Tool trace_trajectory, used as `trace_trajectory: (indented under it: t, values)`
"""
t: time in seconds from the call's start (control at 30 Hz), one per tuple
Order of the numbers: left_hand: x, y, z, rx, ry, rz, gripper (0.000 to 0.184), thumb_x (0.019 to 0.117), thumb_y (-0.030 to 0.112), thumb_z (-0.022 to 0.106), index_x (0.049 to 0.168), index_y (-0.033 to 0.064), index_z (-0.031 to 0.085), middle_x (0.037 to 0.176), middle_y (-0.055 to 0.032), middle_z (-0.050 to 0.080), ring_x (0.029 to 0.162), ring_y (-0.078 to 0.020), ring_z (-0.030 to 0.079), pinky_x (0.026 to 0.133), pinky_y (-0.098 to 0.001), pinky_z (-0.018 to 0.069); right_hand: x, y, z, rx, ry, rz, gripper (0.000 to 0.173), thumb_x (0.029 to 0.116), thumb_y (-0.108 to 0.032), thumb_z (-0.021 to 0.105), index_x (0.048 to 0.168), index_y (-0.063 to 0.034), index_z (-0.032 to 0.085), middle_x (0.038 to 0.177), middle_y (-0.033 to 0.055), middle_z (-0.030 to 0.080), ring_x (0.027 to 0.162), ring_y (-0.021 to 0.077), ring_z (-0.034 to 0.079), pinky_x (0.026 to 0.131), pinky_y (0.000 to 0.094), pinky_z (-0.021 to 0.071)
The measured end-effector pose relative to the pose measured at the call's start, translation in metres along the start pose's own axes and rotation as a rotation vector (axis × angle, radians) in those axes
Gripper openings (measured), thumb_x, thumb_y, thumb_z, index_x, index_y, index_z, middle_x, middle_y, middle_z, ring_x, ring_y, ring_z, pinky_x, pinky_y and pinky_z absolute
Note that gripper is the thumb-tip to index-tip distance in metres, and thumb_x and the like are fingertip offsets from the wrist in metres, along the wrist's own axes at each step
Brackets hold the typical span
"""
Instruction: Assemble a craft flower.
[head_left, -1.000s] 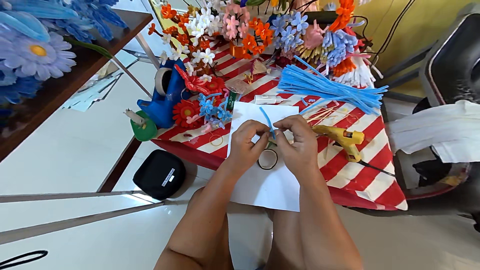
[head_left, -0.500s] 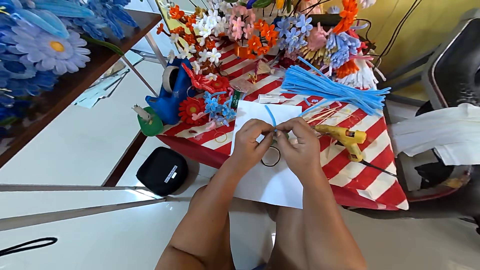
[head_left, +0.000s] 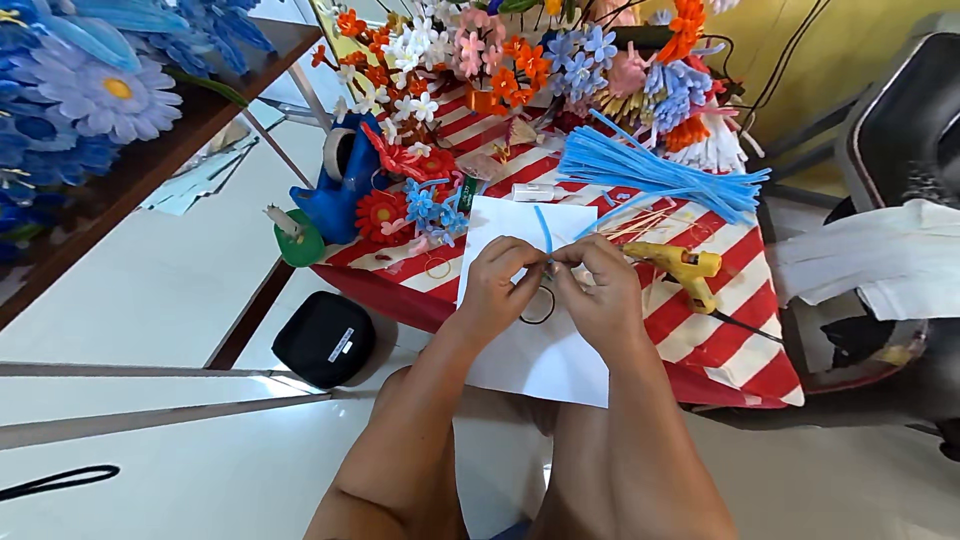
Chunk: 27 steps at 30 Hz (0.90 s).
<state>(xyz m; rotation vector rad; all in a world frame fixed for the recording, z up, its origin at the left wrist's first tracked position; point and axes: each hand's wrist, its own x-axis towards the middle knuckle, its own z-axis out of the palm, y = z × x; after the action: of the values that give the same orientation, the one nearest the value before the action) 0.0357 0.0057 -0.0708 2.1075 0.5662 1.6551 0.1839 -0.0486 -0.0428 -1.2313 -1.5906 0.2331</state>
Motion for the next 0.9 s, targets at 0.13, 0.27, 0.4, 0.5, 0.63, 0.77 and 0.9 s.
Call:
trace_trajectory:
  t: [0.13, 0.27, 0.4, 0.5, 0.63, 0.77, 0.9]
  values:
    - [0.0005, -0.0011, 0.0, 0.001, -0.001, 0.0, 0.006, 0.0902, -0.001, 0.066, 0.09, -0.0021, 0.071, 0.088, -0.01, 0.068, 0.088, -0.0125, 0.066, 0.082, -0.0245, 0.0557, 0.0002, 0.0006, -0.0003, 0.001, -0.007, 0.0, 0.012, 0.0907, -0.009, 0.062, 0.093, -0.0031, 0.072, 0.09, 0.0042, 0.064, 0.087, 0.0068, 0.062, 0.081, 0.0214, 0.053]
    - [0.0018, -0.0009, -0.0005, -0.011, -0.004, -0.009, 0.005, 0.0898, -0.001, 0.066, 0.09, -0.0023, 0.071, 0.089, -0.0098, 0.068, 0.087, -0.0125, 0.066, 0.082, -0.0245, 0.0557, 0.0007, 0.0002, -0.0001, -0.012, -0.02, 0.004, 0.013, 0.0903, -0.009, 0.062, 0.094, -0.0039, 0.072, 0.09, 0.0038, 0.064, 0.086, 0.007, 0.062, 0.08, 0.0219, 0.0526]
    - [0.003, 0.0017, -0.0002, -0.005, -0.003, -0.017, 0.005, 0.0898, -0.001, 0.066, 0.09, -0.0023, 0.071, 0.088, -0.0097, 0.068, 0.087, -0.0124, 0.066, 0.081, -0.0244, 0.0562, 0.0011, -0.0025, -0.0014, -0.018, -0.019, 0.008, 0.013, 0.0897, -0.009, 0.061, 0.094, -0.0032, 0.072, 0.089, 0.0043, 0.064, 0.086, 0.0075, 0.062, 0.079, 0.0224, 0.0526]
    - [0.0024, 0.0022, 0.0001, -0.005, -0.003, -0.015, 0.005, 0.0902, 0.0, 0.066, 0.09, -0.0022, 0.071, 0.088, -0.0097, 0.069, 0.087, -0.0123, 0.066, 0.082, -0.025, 0.0564, 0.0003, -0.0037, -0.0024, -0.034, -0.017, 0.002, 0.013, 0.09, -0.009, 0.061, 0.093, -0.0031, 0.072, 0.089, 0.005, 0.065, 0.085, 0.0087, 0.062, 0.079, 0.0238, 0.0529]
    - [0.0012, 0.0029, 0.0006, -0.011, 0.006, -0.003, 0.006, 0.0904, 0.0, 0.066, 0.09, -0.0025, 0.071, 0.088, -0.01, 0.069, 0.086, -0.0127, 0.067, 0.082, -0.0262, 0.0569, -0.0007, -0.0053, -0.0039, -0.047, -0.024, -0.012, 0.013, 0.0902, -0.008, 0.061, 0.094, -0.0024, 0.072, 0.089, 0.0062, 0.065, 0.084, 0.0102, 0.063, 0.079, 0.0251, 0.0536]
    - [0.001, 0.0038, 0.0, -0.013, 0.013, -0.011, 0.006, 0.0905, 0.0, 0.066, 0.091, -0.0026, 0.071, 0.088, -0.0096, 0.069, 0.088, -0.0125, 0.067, 0.082, -0.0257, 0.0569, -0.0003, -0.0065, -0.0037, -0.04, -0.031, -0.013, 0.013, 0.0904, -0.008, 0.06, 0.093, -0.0021, 0.071, 0.089, 0.0061, 0.065, 0.084, 0.01, 0.063, 0.079, 0.025, 0.0532]
    - [0.0013, 0.0034, -0.0014, -0.012, 0.029, -0.015, 0.006, 0.0907, 0.001, 0.068, 0.094, -0.0035, 0.07, 0.09, -0.0103, 0.07, 0.089, -0.0124, 0.067, 0.084, -0.0256, 0.0568, 0.0006, -0.0083, -0.0023, -0.029, -0.031, -0.009, 0.012, 0.0906, -0.008, 0.061, 0.094, -0.0025, 0.071, 0.088, 0.005, 0.064, 0.084, 0.0091, 0.062, 0.079, 0.0245, 0.0529]
